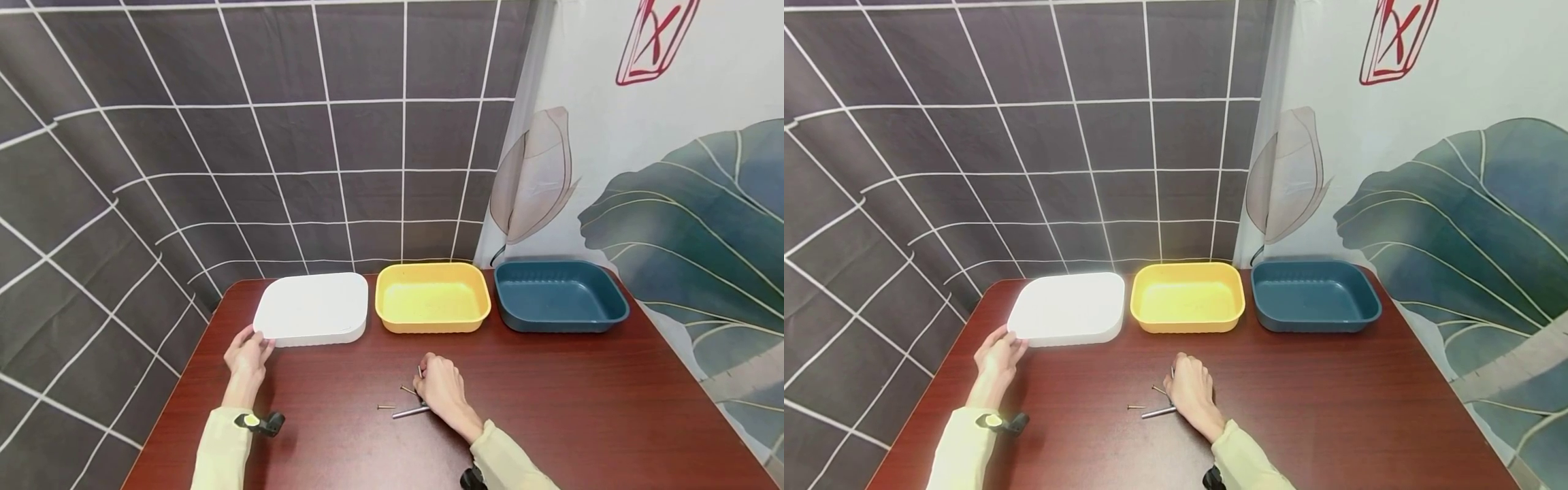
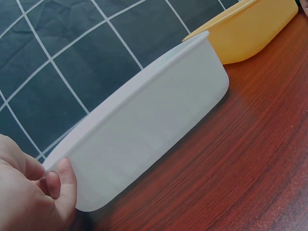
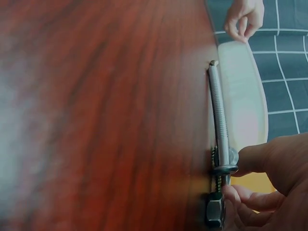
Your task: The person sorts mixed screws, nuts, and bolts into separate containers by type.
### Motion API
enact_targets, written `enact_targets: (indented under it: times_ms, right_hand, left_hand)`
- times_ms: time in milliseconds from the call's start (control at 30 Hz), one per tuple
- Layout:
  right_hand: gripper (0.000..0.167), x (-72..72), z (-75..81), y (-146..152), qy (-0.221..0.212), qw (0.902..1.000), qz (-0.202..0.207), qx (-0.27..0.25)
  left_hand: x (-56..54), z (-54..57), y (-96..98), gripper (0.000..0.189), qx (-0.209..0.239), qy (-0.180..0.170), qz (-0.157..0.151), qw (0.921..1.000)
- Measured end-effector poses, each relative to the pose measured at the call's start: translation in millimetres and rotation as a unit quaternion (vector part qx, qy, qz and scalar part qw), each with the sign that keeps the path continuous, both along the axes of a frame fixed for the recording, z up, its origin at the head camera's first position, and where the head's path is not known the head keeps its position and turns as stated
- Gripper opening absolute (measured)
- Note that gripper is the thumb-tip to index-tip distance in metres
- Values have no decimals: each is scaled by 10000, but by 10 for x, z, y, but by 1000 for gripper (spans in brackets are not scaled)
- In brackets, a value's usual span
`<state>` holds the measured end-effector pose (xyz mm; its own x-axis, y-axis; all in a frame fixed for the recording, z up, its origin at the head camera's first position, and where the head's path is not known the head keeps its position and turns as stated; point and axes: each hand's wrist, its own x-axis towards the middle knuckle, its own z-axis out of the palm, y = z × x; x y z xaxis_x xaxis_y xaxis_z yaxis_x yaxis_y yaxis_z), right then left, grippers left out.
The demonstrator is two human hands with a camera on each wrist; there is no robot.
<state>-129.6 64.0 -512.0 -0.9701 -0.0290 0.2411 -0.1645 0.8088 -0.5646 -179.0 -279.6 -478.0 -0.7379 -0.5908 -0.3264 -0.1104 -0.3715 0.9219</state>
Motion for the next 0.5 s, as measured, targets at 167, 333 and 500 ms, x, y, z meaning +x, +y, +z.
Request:
enact_targets:
  times_ms: [167,333,500]
  right_hand:
    - [14,-37,4,-13,-90,10000,8,1]
    - [14,-52,16,15,-208,9995,109,-223]
    - [14,-103,69,50,-82,9972,232,-701]
  left_hand:
    - [13,17,6,49,-47,35,-41,10000]
    - [27,13,9,48,-33,29,-29,10000]
    - [23,8,1,48,-16,67,-29,10000]
